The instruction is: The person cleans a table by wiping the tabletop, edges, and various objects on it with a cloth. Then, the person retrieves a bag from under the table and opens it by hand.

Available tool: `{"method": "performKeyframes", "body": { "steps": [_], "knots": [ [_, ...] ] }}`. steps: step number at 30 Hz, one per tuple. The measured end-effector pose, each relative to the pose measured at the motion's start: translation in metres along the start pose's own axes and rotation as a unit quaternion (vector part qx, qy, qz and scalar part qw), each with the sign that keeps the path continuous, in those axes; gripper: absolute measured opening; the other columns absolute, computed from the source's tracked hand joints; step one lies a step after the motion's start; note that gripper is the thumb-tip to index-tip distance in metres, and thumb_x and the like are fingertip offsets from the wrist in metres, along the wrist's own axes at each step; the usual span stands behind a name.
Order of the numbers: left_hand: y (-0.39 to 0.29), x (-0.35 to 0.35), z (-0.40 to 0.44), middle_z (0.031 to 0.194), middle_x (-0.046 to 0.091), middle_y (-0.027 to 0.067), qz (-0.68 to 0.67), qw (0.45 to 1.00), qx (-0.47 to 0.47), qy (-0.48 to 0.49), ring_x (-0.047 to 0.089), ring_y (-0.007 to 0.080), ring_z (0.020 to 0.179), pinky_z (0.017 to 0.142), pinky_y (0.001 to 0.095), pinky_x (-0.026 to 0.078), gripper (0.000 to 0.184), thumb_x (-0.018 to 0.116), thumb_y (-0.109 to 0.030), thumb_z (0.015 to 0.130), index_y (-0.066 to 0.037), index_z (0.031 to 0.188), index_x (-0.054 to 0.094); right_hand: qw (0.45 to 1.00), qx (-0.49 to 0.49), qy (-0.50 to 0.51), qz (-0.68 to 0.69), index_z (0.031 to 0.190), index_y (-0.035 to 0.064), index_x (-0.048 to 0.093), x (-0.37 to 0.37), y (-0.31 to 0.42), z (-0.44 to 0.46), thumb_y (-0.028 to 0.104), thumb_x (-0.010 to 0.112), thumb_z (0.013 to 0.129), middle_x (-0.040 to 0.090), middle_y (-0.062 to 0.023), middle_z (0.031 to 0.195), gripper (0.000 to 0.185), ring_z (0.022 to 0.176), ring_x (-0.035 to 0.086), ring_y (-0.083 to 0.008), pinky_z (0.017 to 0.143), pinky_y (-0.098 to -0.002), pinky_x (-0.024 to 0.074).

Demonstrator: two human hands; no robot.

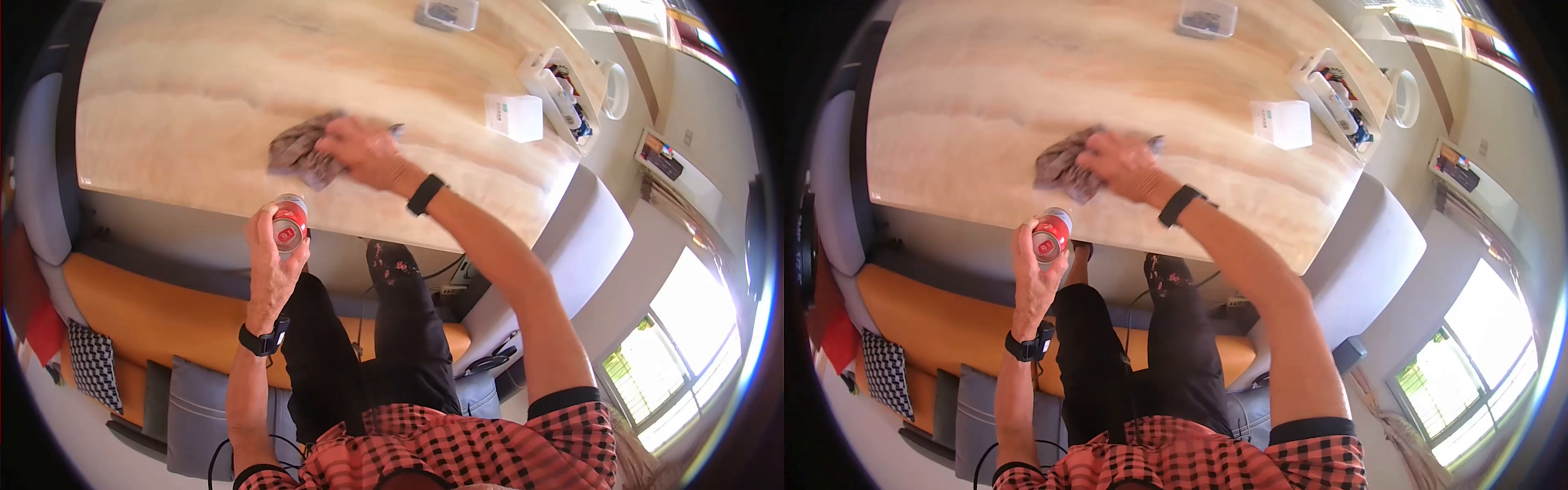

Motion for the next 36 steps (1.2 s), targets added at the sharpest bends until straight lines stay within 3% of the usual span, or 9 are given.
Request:
{"method": "performKeyframes", "body": {
  "steps": [1, 3, 6, 7, 11, 16, 24, 27, 36],
  "knots": [
    [-0.003, 0.003, -0.001, 0.121, 0.047, 0.0186, -0.009, 1.0, 0.001, 0.003, 0.048, 0.0347, 0.112, 0.094, 0.0421, 0.043, 0.06, 0.072, -0.006, 0.076, -0.002, 0.128, 0.041, 0.999, 0.013, -0.038, -0.027, 0.109, 0.0192, 0.059, -0.011, -0.024, -0.006, 0.01, 0.071, 0.066, 0.055, -0.0082, 0.111, 0.045, 0.106, 0.055, -0.0297, 0.073, -0.042, 0.0535],
    [-0.017, 0.006, 0.005, 0.122, 0.047, 0.0189, -0.02, 1.0, 0.006, 0.012, 0.048, 0.0349, 0.113, 0.095, 0.0421, 0.043, 0.061, 0.072, -0.006, 0.076, -0.002, 0.129, 0.041, 0.985, 0.151, -0.057, -0.069, 0.113, 0.0201, 0.057, -0.043, -0.073, -0.022, 0.016, 0.071, 0.069, 0.054, -0.0069, 0.113, 0.046, 0.11, 0.053, -0.0296, 0.083, -0.0426, 0.052],
    [-0.031, 0.013, 0.019, 0.123, 0.047, 0.019, -0.031, 0.999, 0.021, 0.016, 0.047, 0.0353, 0.114, 0.095, 0.0421, 0.043, 0.061, 0.071, -0.005, 0.076, -0.002, 0.129, 0.041, 0.941, 0.28, -0.163, -0.098, 0.119, 0.0159, 0.052, -0.097, -0.136, -0.05, 0.011, 0.074, 0.066, 0.053, -0.0135, 0.115, 0.058, 0.109, 0.051, -0.037, 0.09, -0.0449, 0.0462],
    [-0.035, 0.016, 0.025, 0.123, 0.047, 0.019, -0.032, 0.999, 0.027, 0.016, 0.047, 0.0354, 0.115, 0.096, 0.0421, 0.043, 0.061, 0.071, -0.005, 0.076, -0.002, 0.129, 0.041, 0.91, 0.367, -0.163, -0.1, 0.121, 0.0134, 0.049, -0.109, -0.144, -0.06, 0.011, 0.074, 0.067, 0.051, -0.0174, 0.116, 0.059, 0.109, 0.05, -0.0401, 0.09, -0.0465, 0.0452],
    [-0.062, 0.02, 0.063, 0.121, 0.048, 0.0188, -0.073, 0.995, 0.073, 0.004, 0.046, 0.0361, 0.116, 0.095, 0.0407, 0.043, 0.061, 0.07, -0.005, 0.077, -0.001, 0.13, 0.04, 0.846, 0.463, -0.249, -0.086, 0.125, 0.0095, 0.044, -0.1, -0.127, -0.084, 0.011, 0.072, 0.07, 0.047, -0.0217, 0.118, 0.061, 0.109, 0.048, -0.0439, 0.091, -0.0497, 0.043],
    [-0.075, 0.051, 0.135, 0.122, 0.048, 0.02, -0.055, 0.981, 0.169, -0.075, 0.045, 0.0377, 0.114, 0.093, 0.0421, 0.044, 0.063, 0.071, -0.005, 0.077, -0.001, 0.131, 0.039, 0.857, 0.445, -0.243, -0.088, 0.124, 0.008, 0.043, -0.083, -0.099, -0.093, 0.01, 0.072, 0.072, 0.043, -0.0223, 0.119, 0.059, 0.11, 0.046, -0.0443, 0.091, -0.0512, 0.0417],
    [-0.116, 0.086, 0.233, 0.115, 0.048, 0.0215, 0.012, 0.968, 0.234, -0.09, 0.046, 0.0396, 0.107, 0.09, 0.0455, 0.045, 0.068, 0.074, -0.023, 0.077, -0.002, 0.131, 0.038, 0.858, 0.462, -0.217, -0.064, 0.124, 0.0076, 0.043, -0.087, -0.102, -0.094, 0.011, 0.072, 0.072, 0.045, -0.0197, 0.119, 0.06, 0.111, 0.047, -0.0418, 0.091, -0.0479, 0.044],
    [-0.136, 0.09, 0.249, 0.107, 0.052, 0.0216, -0.008, 0.948, 0.289, -0.129, 0.053, 0.04, 0.092, 0.077, 0.0481, 0.048, 0.067, 0.069, -0.009, 0.073, 0.001, 0.131, 0.037, 0.872, 0.444, -0.201, -0.047, 0.125, 0.0067, 0.043, -0.077, -0.079, -0.104, 0.009, 0.072, 0.071, 0.045, -0.0193, 0.12, 0.062, 0.112, 0.047, -0.041, 0.09, -0.0478, 0.0443],
    [-0.141, 0.092, 0.263, 0.112, 0.049, 0.0236, -0.057, 0.974, 0.213, -0.058, 0.052, 0.0423, 0.098, 0.079, 0.0491, 0.049, 0.079, 0.072, -0.009, 0.07, -0.001, 0.137, 0.031, 0.886, 0.429, -0.177, -0.012, 0.133, 0.0, 0.038, -0.022, 0.0, -0.121, 0.012, 0.071, 0.072, 0.044, -0.0227, 0.118, 0.07, 0.109, 0.047, -0.0432, 0.087, -0.0485, 0.0447]
  ]
}}
Point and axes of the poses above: each hand's wrist, its own z-axis towards the middle knuckle, its own x-axis out of the palm, y = z × x, the point moved 5 cm from there along z, towards the middle knuckle
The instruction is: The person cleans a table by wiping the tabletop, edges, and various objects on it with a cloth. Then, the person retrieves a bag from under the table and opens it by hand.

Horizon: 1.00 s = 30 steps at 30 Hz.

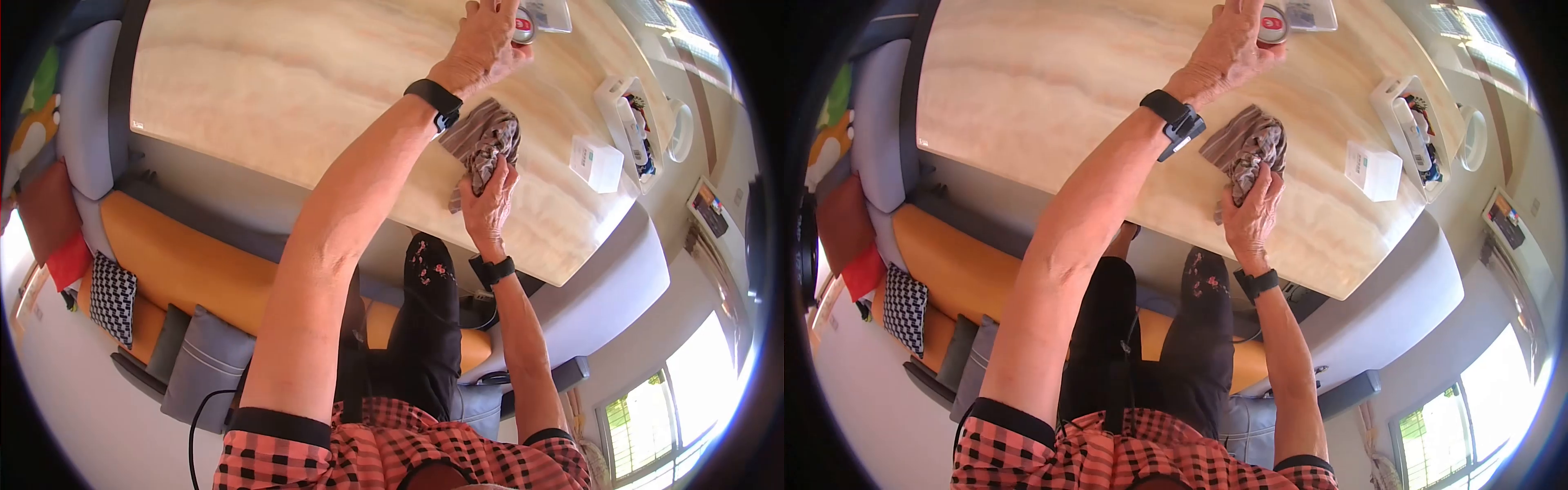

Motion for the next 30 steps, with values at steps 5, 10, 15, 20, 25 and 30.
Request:
{"method": "performKeyframes", "body": {
  "steps": [5, 10, 15, 20, 25, 30],
  "knots": [
    [0.02, -0.012, -0.025, 0.119, 0.046, 0.0236, 0.065, 0.996, 0.034, -0.06, 0.046, 0.0416, 0.108, 0.091, 0.0481, 0.041, 0.07, 0.072, -0.017, 0.075, 0.001, 0.132, 0.036, 0.999, -0.003, 0.017, 0.039, 0.132, -0.0025, 0.038, 0.027, 0.038, 0.007, 0.021, 0.073, 0.075, 0.043, -0.0232, 0.12, 0.071, 0.108, 0.049, -0.0428, 0.087, -0.0486, 0.0451],
    [0.064, -0.079, -0.1, 0.12, 0.047, 0.0242, 0.049, 0.991, 0.034, -0.121, 0.043, 0.0418, 0.111, 0.097, 0.0484, 0.038, 0.062, 0.067, -0.022, 0.084, 0.001, 0.133, 0.037, 0.995, -0.044, 0.025, 0.081, 0.13, -0.004, 0.038, 0.062, 0.097, 0.038, 0.022, 0.073, 0.078, 0.041, -0.0248, 0.121, 0.068, 0.107, 0.047, -0.0443, 0.086, -0.0493, 0.0447],
    [0.138, -0.181, -0.227, 0.122, 0.048, 0.0218, 0.171, 0.965, -0.115, -0.159, 0.043, 0.0389, 0.113, 0.098, 0.0467, 0.036, 0.049, 0.06, -0.013, 0.085, 0.002, 0.129, 0.043, 0.994, -0.086, -0.011, 0.067, 0.121, -0.0058, 0.042, 0.091, 0.139, 0.096, 0.032, 0.07, 0.08, 0.05, -0.0296, 0.111, 0.062, 0.106, 0.049, -0.0449, 0.088, -0.0494, 0.0425],
    [0.165, -0.245, -0.289, 0.116, 0.051, 0.0195, 0.173, 0.962, -0.191, -0.094, 0.046, 0.0363, 0.109, 0.098, 0.0464, 0.035, 0.048, 0.058, -0.013, 0.085, 0.001, 0.129, 0.045, 0.984, -0.174, -0.023, 0.01, 0.12, -0.0024, 0.045, 0.133, 0.207, 0.182, 0.04, 0.067, 0.08, 0.051, -0.0258, 0.115, 0.062, 0.107, 0.05, -0.0426, 0.088, -0.0497, 0.0442],
    [0.173, -0.25, -0.294, 0.11, 0.052, 0.0189, 0.136, 0.96, -0.201, -0.138, 0.048, 0.0351, 0.104, 0.099, 0.0449, 0.034, 0.048, 0.057, -0.014, 0.086, -0.001, 0.13, 0.045, 0.99, -0.128, 0.066, 0.012, 0.129, -0.0022, 0.039, 0.171, 0.289, 0.247, 0.035, 0.067, 0.078, 0.043, -0.033, 0.128, 0.07, 0.117, 0.046, -0.0449, 0.098, -0.0523, 0.0406],
    [0.17, -0.248, -0.295, 0.109, 0.054, 0.019, 0.132, 0.957, -0.193, -0.169, 0.048, 0.0354, 0.103, 0.097, 0.0461, 0.035, 0.047, 0.059, -0.015, 0.085, 0.001, 0.127, 0.046, 0.964, -0.265, 0.04, 0.003, 0.125, 0.0014, 0.042, 0.209, 0.335, 0.211, 0.032, 0.068, 0.076, 0.044, -0.0291, 0.129, 0.064, 0.117, 0.047, -0.0436, 0.096, -0.0519, 0.0423]
  ]
}}
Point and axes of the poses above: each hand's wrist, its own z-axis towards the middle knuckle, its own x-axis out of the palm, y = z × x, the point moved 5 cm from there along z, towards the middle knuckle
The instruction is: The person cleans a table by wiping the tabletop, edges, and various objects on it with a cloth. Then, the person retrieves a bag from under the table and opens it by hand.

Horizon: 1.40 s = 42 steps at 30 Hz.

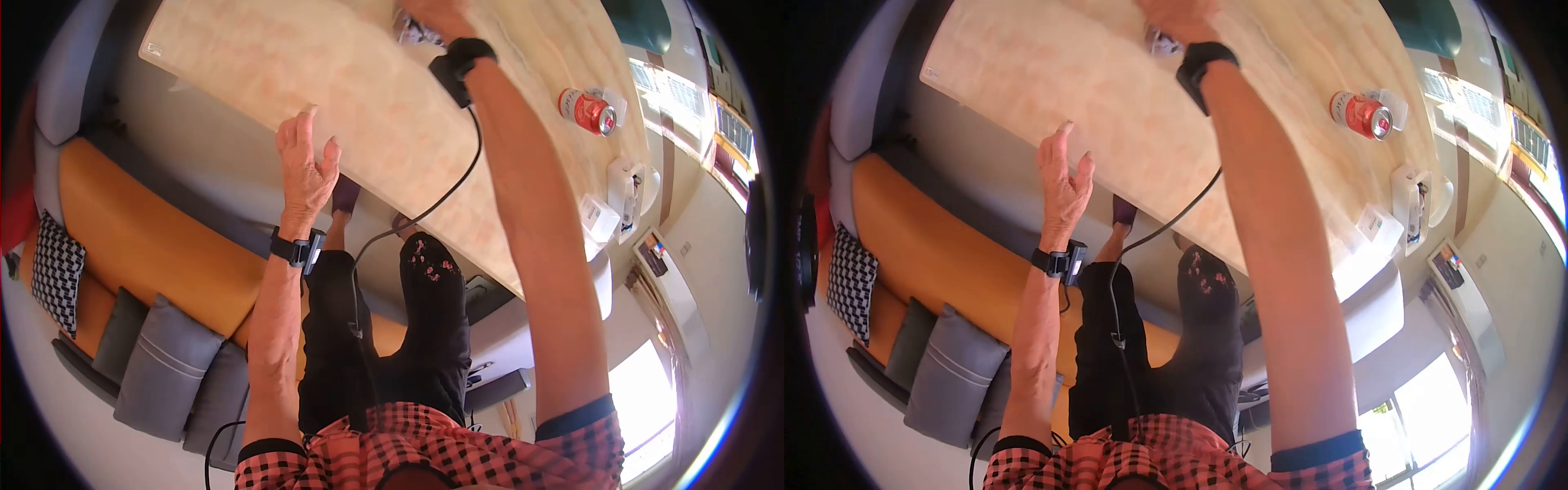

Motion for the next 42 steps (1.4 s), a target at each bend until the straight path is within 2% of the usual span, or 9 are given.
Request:
{"method": "performKeyframes", "body": {
  "steps": [5, 8, 16, 22, 30, 32, 36, 38, 42],
  "knots": [
    [0.012, 0.005, -0.004, 0.108, 0.053, 0.0194, -0.017, 0.998, 0.017, -0.05, 0.048, 0.0373, 0.101, 0.095, 0.047, 0.036, 0.043, 0.055, -0.01, 0.086, 0.002, 0.127, 0.044, 0.993, -0.079, 0.078, 0.037, 0.114, 0.018, 0.053, 0.018, 0.037, -0.081, 0.031, 0.073, 0.069, 0.046, -0.0137, 0.122, 0.051, 0.113, 0.047, -0.036, 0.081, -0.0555, 0.047],
    [0.03, -0.008, 0.01, 0.111, 0.052, 0.021, -0.041, 0.996, -0.065, -0.042, 0.048, 0.0388, 0.1, 0.092, 0.0484, 0.037, 0.042, 0.052, -0.007, 0.087, 0.002, 0.127, 0.043, 0.989, -0.07, 0.12, 0.043, 0.115, 0.0191, 0.057, 0.007, 0.048, -0.145, 0.029, 0.074, 0.067, 0.049, -0.0093, 0.117, 0.052, 0.108, 0.053, -0.0323, 0.079, -0.0489, 0.051],
    [0.003, -0.011, 0.05, 0.124, 0.045, 0.023, 0.145, 0.98, 0.116, 0.076, 0.042, 0.0425, 0.112, 0.093, 0.051, 0.038, 0.048, 0.055, -0.007, 0.084, 0.0, 0.129, 0.038, 0.992, -0.002, 0.094, 0.084, 0.112, 0.0183, 0.057, -0.043, 0.018, -0.242, 0.019, 0.08, 0.063, 0.049, -0.0091, 0.11, 0.054, 0.105, 0.053, -0.0306, 0.07, -0.0443, 0.053],
    [-0.001, 0.011, 0.035, 0.139, 0.033, 0.0204, 0.275, 0.939, 0.038, 0.203, 0.032, 0.0438, 0.125, 0.097, 0.0565, 0.037, 0.078, 0.075, -0.024, 0.074, -0.004, 0.137, 0.033, 0.996, 0.075, 0.035, 0.018, 0.111, 0.0198, 0.059, -0.103, -0.069, -0.263, 0.02, 0.075, 0.068, 0.051, -0.0079, 0.112, 0.046, 0.103, 0.056, -0.0299, 0.072, -0.0442, 0.0528],
    [0.013, 0.012, 0.042, 0.14, 0.031, 0.0209, 0.299, 0.928, 0.049, 0.215, 0.03, 0.0434, 0.127, 0.101, 0.0536, 0.035, 0.09, 0.08, -0.034, 0.068, -0.006, 0.139, 0.031, 0.982, 0.184, -0.045, -0.025, 0.12, 0.0093, 0.056, -0.199, -0.183, -0.359, 0.021, 0.073, 0.07, 0.056, -0.0128, 0.111, 0.054, 0.097, 0.059, -0.0336, 0.077, -0.0434, 0.0513],
    [0.012, 0.012, 0.042, 0.14, 0.03, 0.0208, 0.304, 0.926, 0.032, 0.22, 0.03, 0.0433, 0.127, 0.102, 0.0535, 0.035, 0.092, 0.08, -0.036, 0.068, -0.006, 0.14, 0.03, 0.954, 0.297, -0.03, -0.013, 0.125, 0.0069, 0.053, -0.222, -0.223, -0.414, 0.021, 0.072, 0.072, 0.055, -0.014, 0.118, 0.058, 0.101, 0.059, -0.033, 0.081, -0.0427, 0.0514],
    [0.01, 0.011, 0.043, 0.139, 0.029, 0.021, 0.311, 0.922, 0.01, 0.232, 0.03, 0.0432, 0.126, 0.103, 0.0535, 0.035, 0.095, 0.079, -0.039, 0.067, -0.006, 0.141, 0.029, 0.92, 0.283, -0.066, -0.263, 0.135, 0.005, 0.044, -0.258, -0.318, -0.569, 0.029, 0.07, 0.077, 0.051, -0.02, 0.127, 0.067, 0.117, 0.051, -0.039, 0.096, -0.0473, 0.0443],
    [0.013, 0.011, 0.046, 0.139, 0.028, 0.0206, 0.314, 0.922, 0.015, 0.227, 0.03, 0.0432, 0.125, 0.101, 0.0548, 0.036, 0.096, 0.08, -0.04, 0.066, -0.007, 0.141, 0.029, 0.82, 0.529, -0.035, -0.217, 0.138, 0.0017, 0.037, -0.283, -0.325, -0.63, 0.035, 0.066, 0.078, 0.05, -0.0262, 0.128, 0.075, 0.12, 0.047, -0.0422, 0.1, -0.0493, 0.0406],
    [0.022, 0.017, 0.047, 0.139, 0.028, 0.0197, 0.31, 0.926, 0.051, 0.21, 0.03, 0.043, 0.123, 0.096, 0.0573, 0.039, 0.098, 0.08, -0.04, 0.064, -0.007, 0.14, 0.03, 0.716, 0.683, -0.102, -0.098, 0.137, -0.0025, 0.035, -0.283, -0.328, -0.7, 0.037, 0.063, 0.076, 0.054, -0.0321, 0.117, 0.078, 0.111, 0.053, -0.0449, 0.095, -0.0492, 0.0426]
  ]
}}
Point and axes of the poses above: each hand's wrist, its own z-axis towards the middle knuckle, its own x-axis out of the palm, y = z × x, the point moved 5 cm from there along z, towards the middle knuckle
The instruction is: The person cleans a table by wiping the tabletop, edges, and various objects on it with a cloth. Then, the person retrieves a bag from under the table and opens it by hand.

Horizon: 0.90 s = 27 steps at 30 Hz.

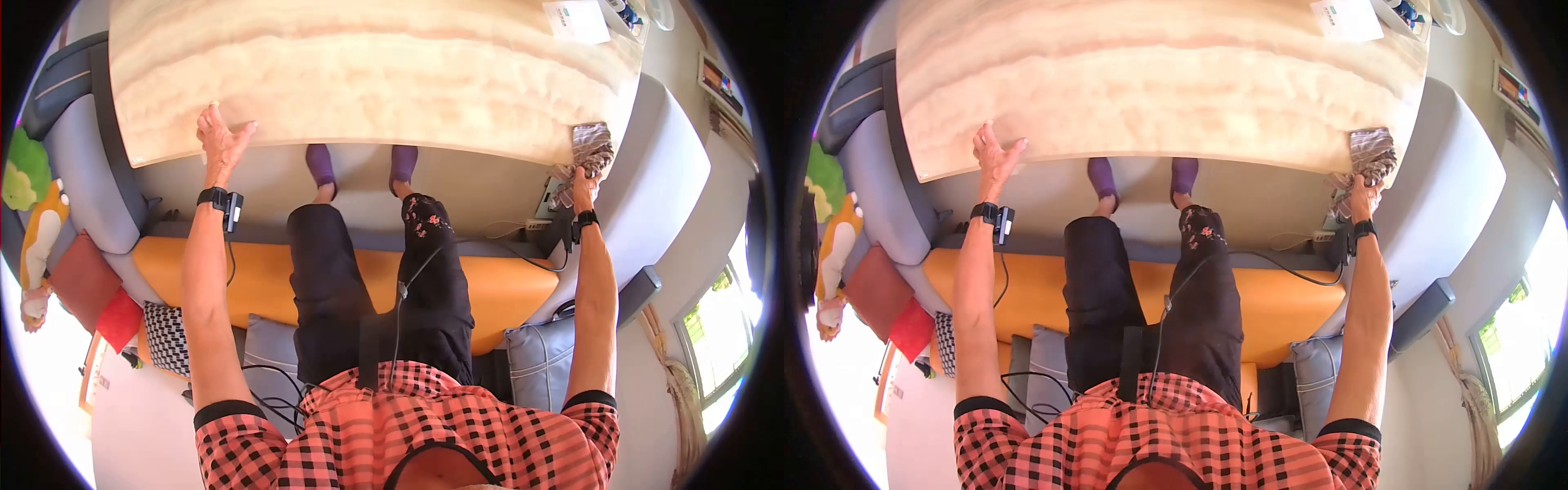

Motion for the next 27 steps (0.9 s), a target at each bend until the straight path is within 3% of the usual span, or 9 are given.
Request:
{"method": "performKeyframes", "body": {
  "steps": [4, 6, 10, 14, 17, 20, 23, 25, 27],
  "knots": [
    [-0.004, -0.005, -0.003, 0.136, 0.032, 0.0201, 0.0, 1.0, -0.017, 0.009, 0.032, 0.0412, 0.122, 0.098, 0.056, 0.037, 0.097, 0.08, -0.043, 0.063, -0.005, 0.139, 0.032, 0.995, -0.003, -0.039, 0.097, 0.132, -0.0042, 0.037, 0.038, -0.006, -0.018, 0.036, 0.062, 0.076, 0.057, -0.0327, 0.11, 0.073, 0.102, 0.056, -0.0468, 0.091, -0.0501, 0.0434],
    [-0.005, -0.004, -0.002, 0.133, 0.036, 0.0201, -0.006, 1.0, 0.023, -0.011, 0.033, 0.0399, 0.121, 0.099, 0.0551, 0.034, 0.096, 0.079, -0.045, 0.064, -0.003, 0.138, 0.034, 0.994, -0.049, -0.035, 0.087, 0.127, -0.0059, 0.04, 0.049, 0.015, -0.041, 0.035, 0.063, 0.076, 0.056, -0.0321, 0.108, 0.068, 0.101, 0.055, -0.0467, 0.09, -0.051, 0.0434],
    [-0.002, 0.003, -0.002, 0.129, 0.041, 0.0205, 0.002, 0.99, 0.13, -0.052, 0.036, 0.0374, 0.118, 0.101, 0.0532, 0.029, 0.094, 0.077, -0.048, 0.065, 0.0, 0.134, 0.037, 0.99, -0.122, -0.03, 0.059, 0.119, -0.0054, 0.044, 0.062, 0.111, -0.141, 0.033, 0.068, 0.076, 0.052, -0.0298, 0.109, 0.062, 0.099, 0.053, -0.0465, 0.087, -0.0517, 0.0436],
    [-0.006, 0.0, -0.007, 0.126, 0.045, 0.0198, -0.057, 0.979, 0.187, -0.054, 0.039, 0.0381, 0.119, 0.102, 0.0521, 0.029, 0.079, 0.074, -0.043, 0.071, -0.001, 0.131, 0.043, 0.967, -0.25, -0.03, 0.04, 0.117, -0.0036, 0.042, 0.098, 0.196, -0.233, 0.028, 0.07, 0.076, 0.05, -0.0283, 0.107, 0.059, 0.101, 0.051, -0.0462, 0.085, -0.0527, 0.0435],
    [-0.003, -0.02, -0.015, 0.122, 0.049, 0.02, -0.159, 0.963, 0.21, -0.05, 0.044, 0.0387, 0.114, 0.098, 0.0483, 0.036, 0.062, 0.071, -0.028, 0.077, -0.002, 0.127, 0.046, 0.96, -0.279, 0.028, 0.005, 0.119, -0.0035, 0.039, 0.124, 0.266, -0.302, 0.025, 0.071, 0.076, 0.049, -0.0269, 0.111, 0.061, 0.102, 0.051, -0.0465, 0.086, -0.0526, 0.0448],
    [0.015, -0.038, -0.038, 0.115, 0.053, 0.0199, -0.29, 0.929, 0.23, 0.026, 0.05, 0.0374, 0.106, 0.09, 0.0426, 0.043, 0.045, 0.065, -0.011, 0.081, -0.001, 0.122, 0.049, 0.942, -0.329, 0.06, 0.014, 0.116, -0.0008, 0.042, 0.146, 0.337, -0.374, 0.026, 0.071, 0.076, 0.051, -0.0256, 0.107, 0.056, 0.097, 0.053, -0.0457, 0.079, -0.0524, 0.0459],
    [0.061, -0.044, -0.068, 0.107, 0.056, 0.0189, -0.349, 0.897, 0.231, 0.14, 0.055, 0.0349, 0.098, 0.084, 0.038, 0.047, 0.035, 0.06, -0.003, 0.083, 0.0, 0.116, 0.051, 0.917, -0.394, 0.06, 0.01, 0.116, 0.0013, 0.043, 0.177, 0.405, -0.449, 0.025, 0.074, 0.074, 0.049, -0.0214, 0.11, 0.059, 0.103, 0.051, -0.041, 0.079, -0.0512, 0.0473],
    [0.092, -0.049, -0.08, 0.1, 0.059, 0.0173, -0.361, 0.894, 0.21, 0.16, 0.057, 0.0358, 0.091, 0.08, 0.0378, 0.048, 0.03, 0.058, -0.003, 0.085, 0.0, 0.114, 0.052, 0.886, -0.457, 0.064, 0.044, 0.118, 0.0031, 0.043, 0.197, 0.449, -0.494, 0.022, 0.077, 0.07, 0.049, -0.0201, 0.109, 0.062, 0.103, 0.051, -0.0405, 0.079, -0.0509, 0.0477],
    [0.125, -0.056, -0.088, 0.095, 0.06, 0.0176, -0.376, 0.897, 0.159, 0.171, 0.058, 0.0366, 0.085, 0.076, 0.0375, 0.048, 0.025, 0.057, -0.003, 0.086, -0.001, 0.11, 0.054, 0.871, -0.458, 0.153, 0.091, 0.114, 0.0033, 0.046, 0.215, 0.492, -0.538, 0.021, 0.078, 0.067, 0.049, -0.0199, 0.105, 0.06, 0.098, 0.052, -0.0395, 0.076, -0.0492, 0.0494]
  ]
}}
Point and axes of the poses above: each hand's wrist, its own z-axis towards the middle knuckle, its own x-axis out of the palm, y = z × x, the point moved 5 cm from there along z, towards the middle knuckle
